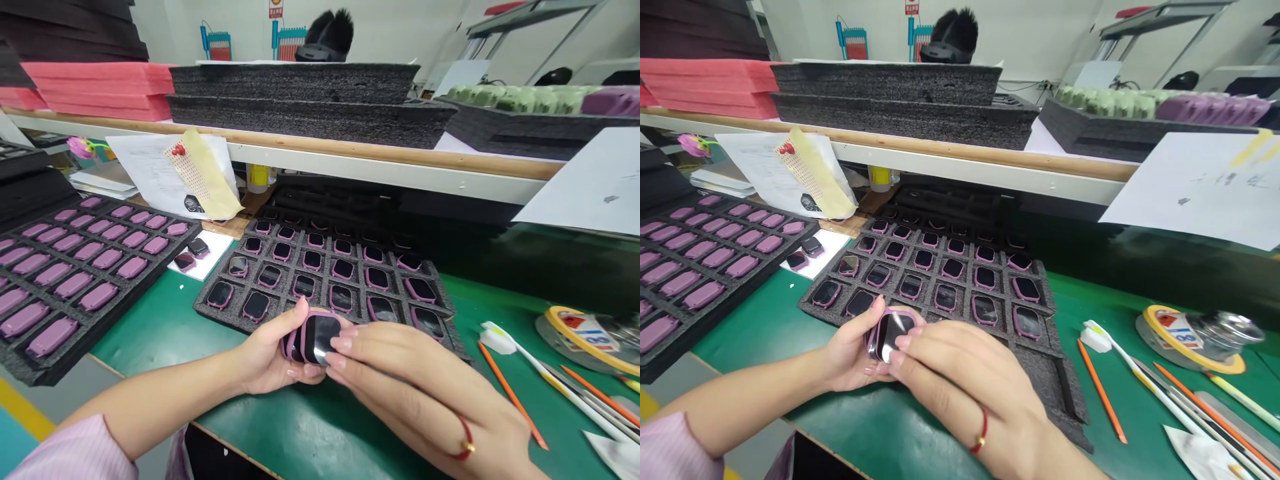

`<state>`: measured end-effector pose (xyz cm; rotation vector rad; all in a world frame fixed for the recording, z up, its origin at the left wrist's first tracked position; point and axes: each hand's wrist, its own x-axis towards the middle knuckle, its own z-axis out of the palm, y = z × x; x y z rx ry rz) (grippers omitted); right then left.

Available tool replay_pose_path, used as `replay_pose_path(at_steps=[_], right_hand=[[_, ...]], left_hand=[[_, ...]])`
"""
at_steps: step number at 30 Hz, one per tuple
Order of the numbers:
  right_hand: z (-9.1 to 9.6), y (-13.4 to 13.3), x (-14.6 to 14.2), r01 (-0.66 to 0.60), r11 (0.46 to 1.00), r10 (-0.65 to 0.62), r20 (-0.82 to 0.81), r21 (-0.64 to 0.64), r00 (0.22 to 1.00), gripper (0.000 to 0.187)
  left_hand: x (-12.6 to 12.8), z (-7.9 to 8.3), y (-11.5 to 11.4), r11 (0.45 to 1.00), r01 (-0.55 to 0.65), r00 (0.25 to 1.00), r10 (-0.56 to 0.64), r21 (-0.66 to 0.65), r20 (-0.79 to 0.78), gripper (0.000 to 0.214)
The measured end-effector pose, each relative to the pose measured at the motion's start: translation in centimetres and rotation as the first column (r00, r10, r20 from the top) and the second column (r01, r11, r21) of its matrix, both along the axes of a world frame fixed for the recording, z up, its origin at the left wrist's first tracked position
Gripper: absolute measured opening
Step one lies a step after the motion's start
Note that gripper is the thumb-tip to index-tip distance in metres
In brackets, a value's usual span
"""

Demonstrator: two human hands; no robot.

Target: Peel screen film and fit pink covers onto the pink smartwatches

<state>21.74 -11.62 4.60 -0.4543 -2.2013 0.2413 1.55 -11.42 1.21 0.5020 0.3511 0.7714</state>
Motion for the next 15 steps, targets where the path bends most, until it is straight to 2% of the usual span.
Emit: replay_pose_path(at_steps=[2, 5, 8, 10, 12, 15], right_hand=[[-0.3, -0.3, -0.1, -0.017, 1.0, 0.017, 0.042, 0.005, 0.999, 0.036], [-0.2, -0.2, -0.6, -0.012, 0.994, 0.003, 0.084, 0.112, 0.996, 0.031], [-0.1, 0.1, -1.5, 0.06, 0.981, -0.073, 0.064, 0.185, 0.995, 0.026], [-0.3, 0.2, -2.1, 0.138, 0.984, -0.144, 0.046, 0.11, 0.989, 0.042], [-0.7, 0.3, -2.5, 0.16, 0.986, -0.159, 0.042, -0.04, 0.986, 0.056], [-1.1, 0.4, -2.6, 0.118, 0.968, -0.122, -0.003, -0.221, 0.993, 0.046]], left_hand=[[0.0, 0.1, -0.1, 1.0, -0.005, 1.0, 0.005, -0.002, -0.024, 0.057], [0.0, 0.4, -0.1, 1.0, -0.015, 0.999, 0.015, -0.001, -0.05, 0.059], [0.2, 0.4, -0.2, 0.996, -0.069, 0.995, 0.073, 0.054, -0.075, 0.057], [0.4, 0.2, -0.3, 0.987, -0.091, 0.99, 0.103, 0.132, -0.092, 0.055], [0.6, -0.2, -0.3, 0.975, -0.1, 0.984, 0.127, 0.199, -0.125, 0.054], [0.6, -0.7, -0.3, 0.977, -0.105, 0.979, 0.135, 0.188, -0.155, 0.055]])
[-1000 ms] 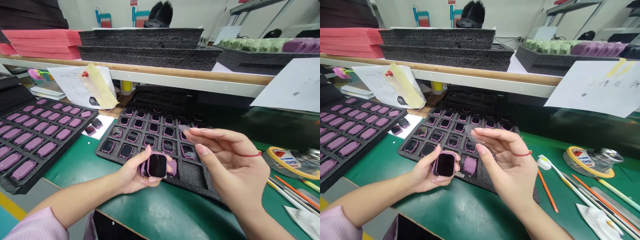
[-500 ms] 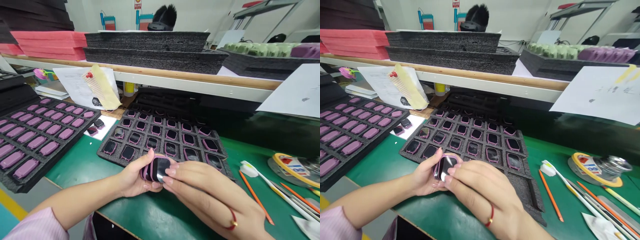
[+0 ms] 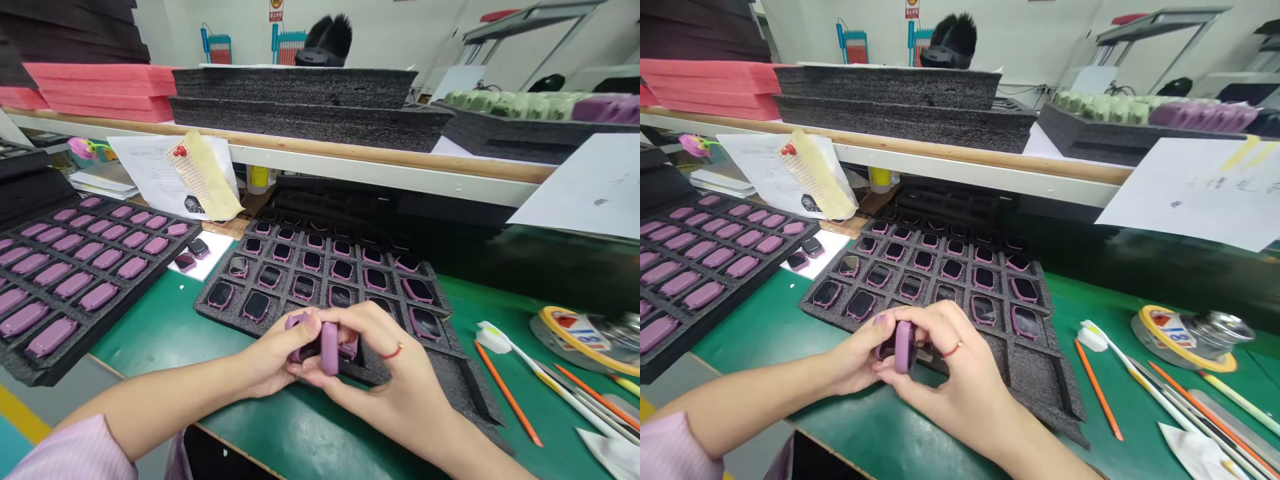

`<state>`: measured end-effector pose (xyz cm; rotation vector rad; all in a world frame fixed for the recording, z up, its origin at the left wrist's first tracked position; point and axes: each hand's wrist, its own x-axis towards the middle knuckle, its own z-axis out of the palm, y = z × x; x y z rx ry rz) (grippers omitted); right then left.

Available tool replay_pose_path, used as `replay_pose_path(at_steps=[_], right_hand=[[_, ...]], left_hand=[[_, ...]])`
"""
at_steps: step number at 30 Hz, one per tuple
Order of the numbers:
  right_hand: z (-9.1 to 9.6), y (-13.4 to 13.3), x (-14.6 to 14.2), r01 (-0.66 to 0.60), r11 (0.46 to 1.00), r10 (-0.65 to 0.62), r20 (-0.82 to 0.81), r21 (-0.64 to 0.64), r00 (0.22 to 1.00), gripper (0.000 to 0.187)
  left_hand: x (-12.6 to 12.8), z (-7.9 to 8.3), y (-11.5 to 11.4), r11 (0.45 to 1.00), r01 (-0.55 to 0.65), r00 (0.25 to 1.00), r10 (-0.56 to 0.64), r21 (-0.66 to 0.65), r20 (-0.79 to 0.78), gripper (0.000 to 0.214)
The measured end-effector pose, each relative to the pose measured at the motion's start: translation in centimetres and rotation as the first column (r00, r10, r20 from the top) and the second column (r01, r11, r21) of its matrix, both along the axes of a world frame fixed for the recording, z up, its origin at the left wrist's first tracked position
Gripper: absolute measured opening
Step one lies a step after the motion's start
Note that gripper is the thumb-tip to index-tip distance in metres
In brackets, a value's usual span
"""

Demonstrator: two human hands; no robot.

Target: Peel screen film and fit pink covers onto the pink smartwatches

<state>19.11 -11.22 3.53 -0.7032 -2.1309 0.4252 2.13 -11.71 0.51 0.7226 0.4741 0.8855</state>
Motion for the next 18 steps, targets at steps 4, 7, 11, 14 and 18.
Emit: replay_pose_path(at_steps=[4, 7, 11, 14, 18], right_hand=[[0.4, 0.4, 0.4, 0.0, 0.999, -0.001, -0.036, -0.036, 0.999, 0.047], [0.5, 0.6, 0.6, -0.023, 1.0, 0.023, -0.031, -0.002, 0.999, 0.049], [0.2, 0.6, 0.5, -0.043, 0.999, 0.043, -0.026, 0.015, 0.999, 0.051], [0.5, 0.5, 0.5, -0.05, 0.997, 0.05, 0.013, 0.057, 0.999, 0.051], [1.8, 0.8, 2.1, 0.071, 0.986, -0.084, 0.08, 0.15, 0.993, 0.043]], left_hand=[[-0.3, 0.3, 0.2, 0.994, 0.031, 0.999, -0.028, -0.109, 0.026, 0.057], [-0.4, 0.9, 0.2, 0.993, 0.038, 0.999, -0.035, -0.108, 0.034, 0.058], [-0.4, 1.1, 0.1, 0.992, 0.035, 0.997, -0.026, -0.12, 0.075, 0.055], [-0.3, 1.0, 0.1, 0.989, 0.053, 0.995, -0.041, -0.14, 0.087, 0.051], [-0.2, 0.9, 0.2, 0.981, 0.004, 0.993, 0.018, -0.195, 0.113, 0.045]])
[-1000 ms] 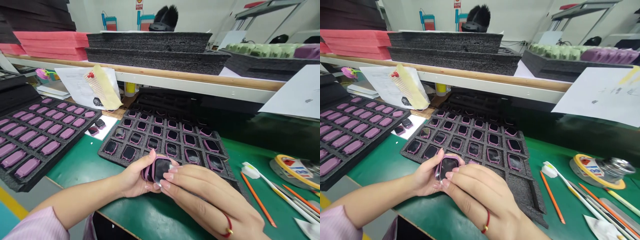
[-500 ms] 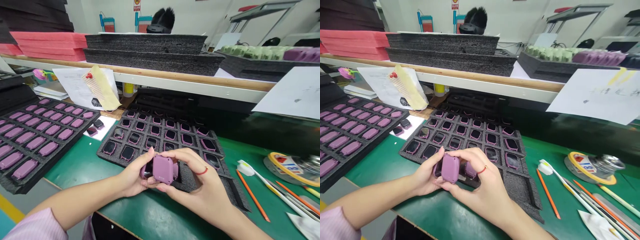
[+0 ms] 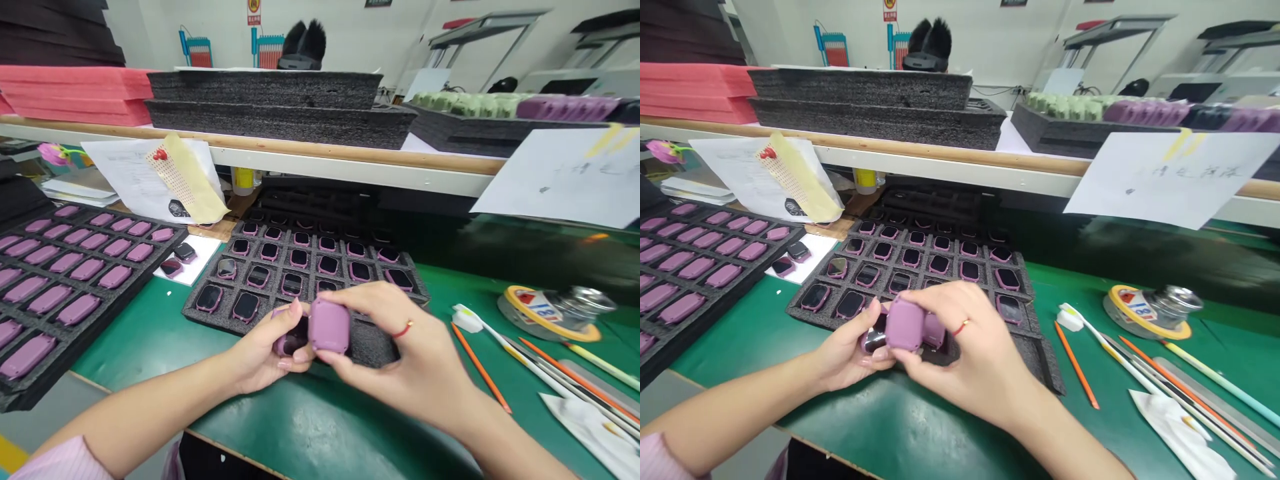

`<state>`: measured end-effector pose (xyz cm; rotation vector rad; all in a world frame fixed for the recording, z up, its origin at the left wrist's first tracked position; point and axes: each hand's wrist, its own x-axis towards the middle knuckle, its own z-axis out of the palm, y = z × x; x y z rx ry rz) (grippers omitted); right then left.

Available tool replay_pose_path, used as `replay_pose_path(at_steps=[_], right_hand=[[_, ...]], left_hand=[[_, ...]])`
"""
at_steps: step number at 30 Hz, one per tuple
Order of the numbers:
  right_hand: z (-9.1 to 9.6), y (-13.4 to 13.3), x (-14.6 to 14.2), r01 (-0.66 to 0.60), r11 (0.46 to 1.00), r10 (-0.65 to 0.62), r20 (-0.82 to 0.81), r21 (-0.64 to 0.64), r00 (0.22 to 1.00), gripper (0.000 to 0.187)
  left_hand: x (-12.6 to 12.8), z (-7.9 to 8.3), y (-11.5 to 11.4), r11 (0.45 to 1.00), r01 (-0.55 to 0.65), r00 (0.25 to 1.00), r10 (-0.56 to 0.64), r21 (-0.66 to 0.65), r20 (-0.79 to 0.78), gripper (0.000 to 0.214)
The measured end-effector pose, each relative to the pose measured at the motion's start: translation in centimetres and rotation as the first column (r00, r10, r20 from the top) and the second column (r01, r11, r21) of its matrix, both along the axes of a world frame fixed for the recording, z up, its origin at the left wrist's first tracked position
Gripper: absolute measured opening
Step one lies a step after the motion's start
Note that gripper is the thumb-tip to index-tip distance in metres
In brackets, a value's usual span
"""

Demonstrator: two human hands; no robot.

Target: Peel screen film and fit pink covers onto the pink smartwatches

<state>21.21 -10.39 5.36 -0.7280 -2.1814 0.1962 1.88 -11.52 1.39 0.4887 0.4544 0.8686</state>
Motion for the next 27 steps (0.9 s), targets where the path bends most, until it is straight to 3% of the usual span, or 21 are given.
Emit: replay_pose_path(at_steps=[3, 6, 9, 12, 16, 20, 23, 27], right_hand=[[0.0, 0.5, 2.4, 0.182, 0.982, -0.179, 0.057, -0.042, 0.982, 0.036], [-2.0, 0.5, 4.9, 0.266, 0.958, -0.247, 0.156, -0.111, 0.956, 0.029], [-4.6, 0.1, 6.9, 0.272, 0.95, -0.229, 0.247, -0.155, 0.942, 0.027], [-5.2, -0.4, 7.7, 0.284, 0.94, -0.222, 0.293, -0.191, 0.93, 0.028], [-2.2, -1.1, 6.2, 0.252, 0.946, -0.224, 0.15, -0.205, 0.963, 0.022], [0.5, -1.6, 2.3, 0.041, 0.984, -0.025, 0.094, -0.175, 0.995, 0.038], [0.2, -1.2, -0.2, -0.049, 0.988, 0.063, 0.086, -0.15, 0.994, 0.028], [-1.0, -0.5, -1.5, -0.086, 0.991, 0.083, -0.031, -0.104, 0.996, 0.011]], left_hand=[[0.0, 0.1, 0.2, 0.985, -0.134, 0.991, 0.129, -0.113, -0.043, 0.037], [-0.2, 0.1, 0.4, 0.965, -0.222, 0.971, 0.204, -0.142, -0.128, 0.031], [-0.3, 0.2, 0.2, 0.978, -0.196, 0.969, 0.181, -0.077, -0.17, 0.032], [-0.2, 0.3, -0.2, 0.992, -0.128, 0.974, 0.125, -0.006, -0.187, 0.033], [0.2, 0.2, -0.2, 0.998, -0.067, 0.989, 0.064, -0.02, -0.134, 0.049], [0.4, -0.2, 0.1, 0.996, -0.002, 0.999, -0.002, -0.089, -0.045, 0.049], [0.4, -0.4, 0.2, 0.996, 0.027, 1.0, -0.025, -0.083, 0.019, 0.053], [0.5, -0.6, 0.2, 0.996, 0.039, 0.998, -0.034, -0.076, 0.058, 0.053]])
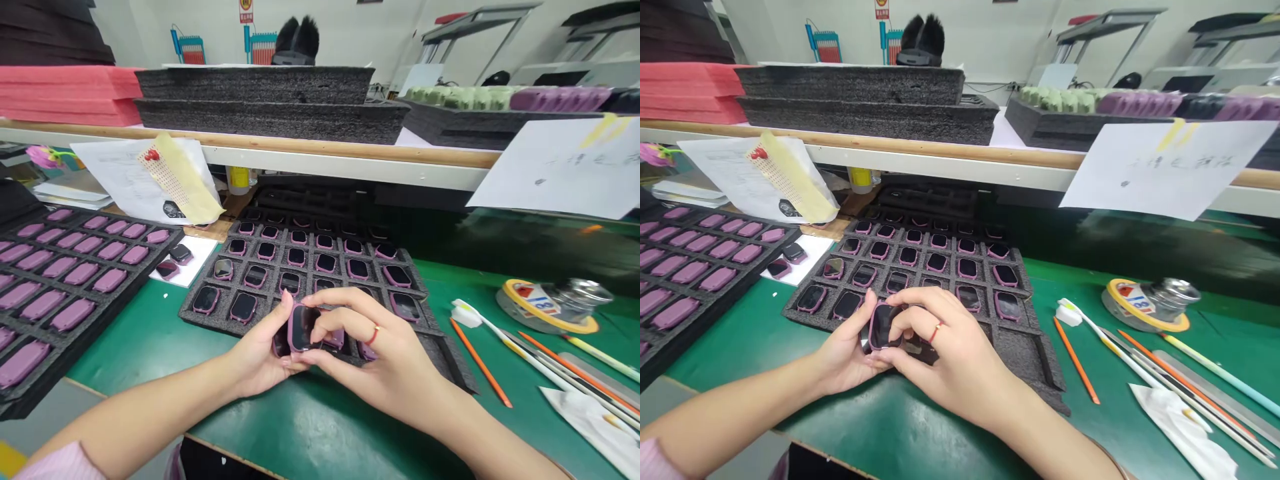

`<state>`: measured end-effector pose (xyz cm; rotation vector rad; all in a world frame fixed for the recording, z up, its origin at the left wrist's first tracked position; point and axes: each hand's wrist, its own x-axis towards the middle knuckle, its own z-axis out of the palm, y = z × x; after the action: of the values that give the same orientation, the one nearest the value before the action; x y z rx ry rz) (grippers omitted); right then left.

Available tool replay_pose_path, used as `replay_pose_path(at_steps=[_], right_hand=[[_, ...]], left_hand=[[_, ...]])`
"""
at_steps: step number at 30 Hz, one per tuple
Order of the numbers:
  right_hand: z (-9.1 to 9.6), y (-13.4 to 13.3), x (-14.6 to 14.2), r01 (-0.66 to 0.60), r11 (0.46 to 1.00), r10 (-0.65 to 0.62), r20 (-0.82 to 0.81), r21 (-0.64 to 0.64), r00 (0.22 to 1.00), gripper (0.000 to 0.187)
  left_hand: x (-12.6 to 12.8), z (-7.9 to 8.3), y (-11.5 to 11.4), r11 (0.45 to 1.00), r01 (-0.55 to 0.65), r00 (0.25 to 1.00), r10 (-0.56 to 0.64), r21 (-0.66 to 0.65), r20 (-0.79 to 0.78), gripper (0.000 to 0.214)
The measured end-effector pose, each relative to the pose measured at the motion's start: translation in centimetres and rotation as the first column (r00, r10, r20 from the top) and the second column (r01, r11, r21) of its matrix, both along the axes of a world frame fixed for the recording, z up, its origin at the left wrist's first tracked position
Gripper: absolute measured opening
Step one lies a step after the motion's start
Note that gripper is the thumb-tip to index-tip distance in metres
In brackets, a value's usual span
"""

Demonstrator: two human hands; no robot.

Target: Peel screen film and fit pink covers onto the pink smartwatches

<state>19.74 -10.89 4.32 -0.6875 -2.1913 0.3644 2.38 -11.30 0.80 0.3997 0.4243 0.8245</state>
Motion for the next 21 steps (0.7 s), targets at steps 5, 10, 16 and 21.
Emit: replay_pose_path(at_steps=[5, 10, 16, 21], right_hand=[[0.0, 0.1, -0.3, 0.023, 0.996, -0.013, -0.112, 0.086, 0.994, 0.01], [0.5, 0.6, 0.2, 0.138, 0.966, -0.22, -0.41, -0.219, 0.885, 0.013], [0.3, 1.4, 1.5, 0.064, 0.895, -0.346, -0.598, -0.441, 0.723, 0.012], [0.6, 1.3, 1.7, 0.12, 0.915, -0.334, -0.558, -0.384, 0.759, 0.016]], left_hand=[[0.0, 0.0, -0.1, 1.0, 0.031, 0.999, -0.031, 0.007, 0.031, 0.052], [-0.2, 0.2, -0.2, 0.999, 0.023, 1.0, -0.023, 0.022, -0.019, 0.054], [-0.3, 0.3, -0.3, 0.997, 0.033, 0.999, -0.032, 0.071, -0.009, 0.057], [-0.3, 0.4, -0.3, 0.996, 0.032, 0.999, -0.033, 0.082, 0.011, 0.057]])
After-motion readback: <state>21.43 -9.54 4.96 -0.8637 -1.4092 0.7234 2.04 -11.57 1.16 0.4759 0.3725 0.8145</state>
